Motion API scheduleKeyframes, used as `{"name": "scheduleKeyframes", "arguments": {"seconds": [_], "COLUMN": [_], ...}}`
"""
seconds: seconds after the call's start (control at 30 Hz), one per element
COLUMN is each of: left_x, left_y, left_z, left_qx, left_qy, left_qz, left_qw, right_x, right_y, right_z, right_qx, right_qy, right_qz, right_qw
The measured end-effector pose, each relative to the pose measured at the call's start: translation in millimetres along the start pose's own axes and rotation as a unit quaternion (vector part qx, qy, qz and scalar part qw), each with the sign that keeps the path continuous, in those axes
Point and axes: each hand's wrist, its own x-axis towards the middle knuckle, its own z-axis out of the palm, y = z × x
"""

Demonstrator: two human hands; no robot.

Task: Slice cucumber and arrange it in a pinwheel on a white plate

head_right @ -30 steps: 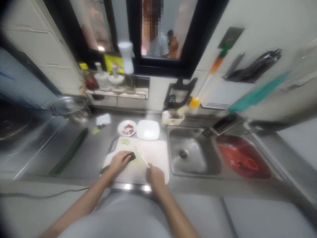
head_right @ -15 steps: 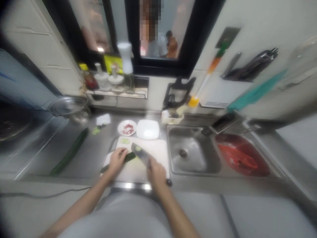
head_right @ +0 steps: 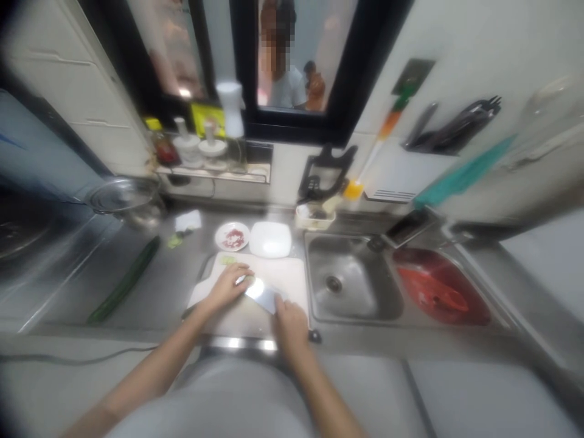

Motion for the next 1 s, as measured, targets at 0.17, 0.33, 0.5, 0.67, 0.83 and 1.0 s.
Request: {"name": "scheduleKeyframes", "arguments": {"seconds": [0.17,0.33,0.5,0.67,0.83,1.0], "left_x": [-1.1,5.4,17.0,24.8,30.4,38.7], "left_y": [-6.4,-40.9,-71.2,-84.9,-86.2,-81.1], "left_z": [5.5,10.9,15.4,11.0,3.7,3.3], "left_qx": [-0.048,-0.085,-0.062,0.016,0.045,0.047], "left_qy": [0.079,0.141,0.155,0.160,0.136,0.128], "left_qz": [-0.082,-0.221,-0.259,-0.276,-0.290,-0.273], "left_qw": [0.992,0.961,0.951,0.948,0.946,0.952], "right_x": [-2.0,-2.4,1.8,6.0,7.6,8.0], "right_y": [10.9,22.9,27.1,23.1,20.2,21.0], "right_z": [10.9,21.2,29.0,33.2,33.0,33.4], "right_qx": [0.011,0.041,0.077,0.104,0.121,0.127], "right_qy": [-0.009,-0.018,-0.012,0.003,0.000,-0.001], "right_qz": [0.022,0.058,0.082,0.086,0.081,0.086], "right_qw": [1.000,0.997,0.994,0.991,0.989,0.988]}}
